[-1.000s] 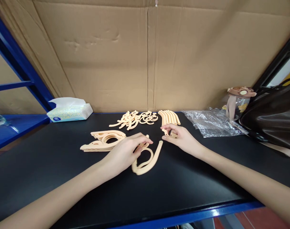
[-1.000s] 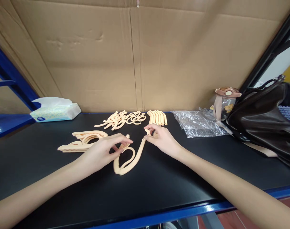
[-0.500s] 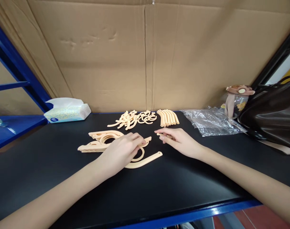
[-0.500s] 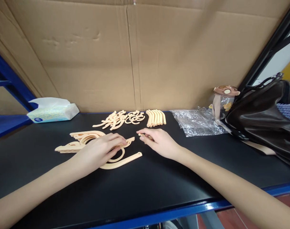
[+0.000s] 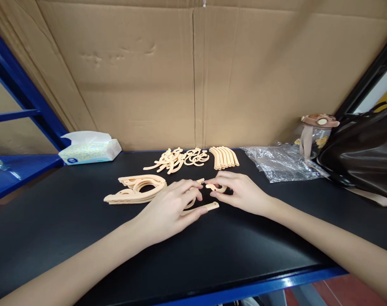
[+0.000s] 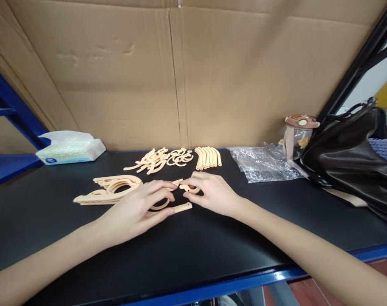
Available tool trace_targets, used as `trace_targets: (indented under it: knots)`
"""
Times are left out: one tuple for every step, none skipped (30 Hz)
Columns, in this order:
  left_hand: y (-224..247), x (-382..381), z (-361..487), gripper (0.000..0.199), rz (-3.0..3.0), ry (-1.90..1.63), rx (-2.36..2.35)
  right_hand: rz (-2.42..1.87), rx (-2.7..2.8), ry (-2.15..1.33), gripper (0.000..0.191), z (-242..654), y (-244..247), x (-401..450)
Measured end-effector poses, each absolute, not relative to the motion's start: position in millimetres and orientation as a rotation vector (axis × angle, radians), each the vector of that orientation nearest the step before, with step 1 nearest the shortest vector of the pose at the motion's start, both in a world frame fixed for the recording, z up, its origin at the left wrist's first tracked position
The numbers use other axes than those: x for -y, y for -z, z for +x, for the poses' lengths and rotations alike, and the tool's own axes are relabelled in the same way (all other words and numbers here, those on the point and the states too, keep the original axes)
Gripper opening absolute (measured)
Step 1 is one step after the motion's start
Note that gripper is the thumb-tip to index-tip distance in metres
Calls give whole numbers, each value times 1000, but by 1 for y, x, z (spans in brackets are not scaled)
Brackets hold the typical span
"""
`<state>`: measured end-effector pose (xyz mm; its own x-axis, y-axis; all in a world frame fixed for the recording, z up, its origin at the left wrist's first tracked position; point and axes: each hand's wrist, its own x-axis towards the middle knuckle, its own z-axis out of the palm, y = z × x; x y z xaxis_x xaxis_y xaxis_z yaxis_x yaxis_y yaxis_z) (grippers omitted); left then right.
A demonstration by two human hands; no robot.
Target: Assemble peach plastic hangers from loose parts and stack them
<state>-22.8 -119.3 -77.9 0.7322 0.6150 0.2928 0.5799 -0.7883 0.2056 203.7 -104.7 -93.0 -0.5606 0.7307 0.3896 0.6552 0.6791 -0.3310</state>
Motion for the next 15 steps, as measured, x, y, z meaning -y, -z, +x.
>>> trace_targets:
  knots:
    - [78, 121, -22, 20, 2824, -507, -959, -1081, 2391, -195, 29, 204, 93, 104]
    - [79, 122, -21, 20, 2819, -487, -942, -1093, 2392, -190, 29, 205, 92, 104]
    - [81, 123, -20, 20, 2814, -466, -926, -1103, 2391, -187, 29, 205, 92, 105]
    - [83, 122, -20, 18, 2810, -444, -912, -1111, 2392, -186, 29, 205, 91, 105]
    - [85, 122, -20, 16, 2805, -418, -900, -1118, 2394, -186, 28, 206, 91, 105]
    - [86, 121, -20, 13, 2798, -398, -893, -1126, 2398, -191, 27, 206, 90, 106]
    - [88, 119, -20, 11, 2791, -385, -890, -1137, 2407, -199, 26, 206, 89, 106]
    - [89, 118, -21, 11, 2782, -380, -893, -1151, 2419, -211, 28, 206, 88, 106]
    - [90, 118, -21, 13, 2773, -385, -901, -1169, 2434, -221, 30, 207, 86, 106]
    - [90, 117, -22, 14, 2761, -397, -914, -1189, 2448, -228, 32, 208, 85, 106]
    - [89, 117, -22, 14, 2745, -410, -928, -1209, 2461, -233, 33, 208, 83, 106]
    - [88, 117, -22, 14, 2723, -420, -945, -1226, 2471, -234, 33, 209, 82, 106]
    - [87, 117, -22, 15, 2699, -428, -958, -1240, 2479, -235, 33, 209, 81, 106]
    - [86, 117, -22, 15, 2676, -438, -966, -1250, 2485, -238, 32, 210, 79, 107]
    - [85, 117, -22, 16, 2656, -451, -965, -1257, 2492, -247, 32, 210, 79, 107]
